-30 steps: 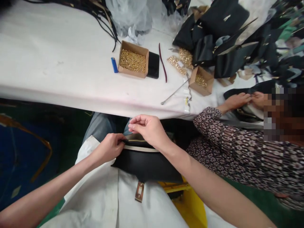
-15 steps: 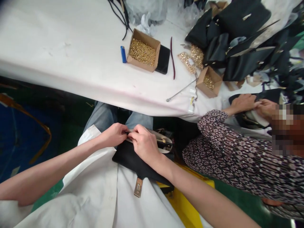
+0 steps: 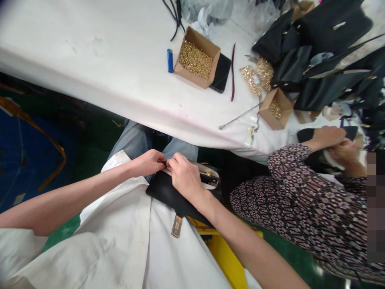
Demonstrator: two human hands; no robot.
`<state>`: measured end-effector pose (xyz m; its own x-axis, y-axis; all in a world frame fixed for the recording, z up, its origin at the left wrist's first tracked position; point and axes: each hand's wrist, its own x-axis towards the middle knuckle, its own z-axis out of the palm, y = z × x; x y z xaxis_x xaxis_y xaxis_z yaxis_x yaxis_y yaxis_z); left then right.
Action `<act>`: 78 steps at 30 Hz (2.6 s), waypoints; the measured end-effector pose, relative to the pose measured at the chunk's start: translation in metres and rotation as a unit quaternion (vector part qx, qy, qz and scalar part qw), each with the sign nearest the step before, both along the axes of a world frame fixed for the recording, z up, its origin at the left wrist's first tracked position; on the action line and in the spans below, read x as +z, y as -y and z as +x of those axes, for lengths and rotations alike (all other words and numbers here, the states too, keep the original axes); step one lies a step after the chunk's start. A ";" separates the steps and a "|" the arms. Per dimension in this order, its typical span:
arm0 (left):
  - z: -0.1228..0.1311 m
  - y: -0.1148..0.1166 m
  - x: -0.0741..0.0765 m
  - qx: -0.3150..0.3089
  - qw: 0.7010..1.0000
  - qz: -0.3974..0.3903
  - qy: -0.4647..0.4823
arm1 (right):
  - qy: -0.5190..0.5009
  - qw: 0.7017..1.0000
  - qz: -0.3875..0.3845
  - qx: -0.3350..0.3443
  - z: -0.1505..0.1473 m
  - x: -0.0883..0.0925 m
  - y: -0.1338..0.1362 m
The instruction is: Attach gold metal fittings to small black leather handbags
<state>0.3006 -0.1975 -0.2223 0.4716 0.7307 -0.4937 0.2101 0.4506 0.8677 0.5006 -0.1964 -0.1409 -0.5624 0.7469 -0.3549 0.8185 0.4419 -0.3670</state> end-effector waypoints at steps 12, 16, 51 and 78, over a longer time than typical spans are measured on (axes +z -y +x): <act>0.000 0.001 -0.009 -0.002 0.998 -0.057 0.025 | -0.095 0.989 -0.090 -0.063 0.004 -0.010 -0.007; 0.000 0.003 -0.016 -0.007 0.997 -0.068 0.040 | -0.093 0.988 -0.099 -0.074 0.005 -0.015 -0.007; -0.018 -0.004 -0.004 -0.011 0.968 -0.172 0.183 | -0.084 0.991 -0.056 -0.092 0.000 -0.017 0.001; -0.009 0.003 0.000 -0.011 0.994 -0.063 0.085 | -0.106 0.980 -0.110 -0.129 -0.004 -0.006 -0.004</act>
<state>0.2913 -0.2007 -0.2226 0.5710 0.6567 -0.4927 0.0768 0.5548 0.8284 0.4968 -0.1920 -0.1470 -0.4436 0.7929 -0.4179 0.7873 0.1219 -0.6044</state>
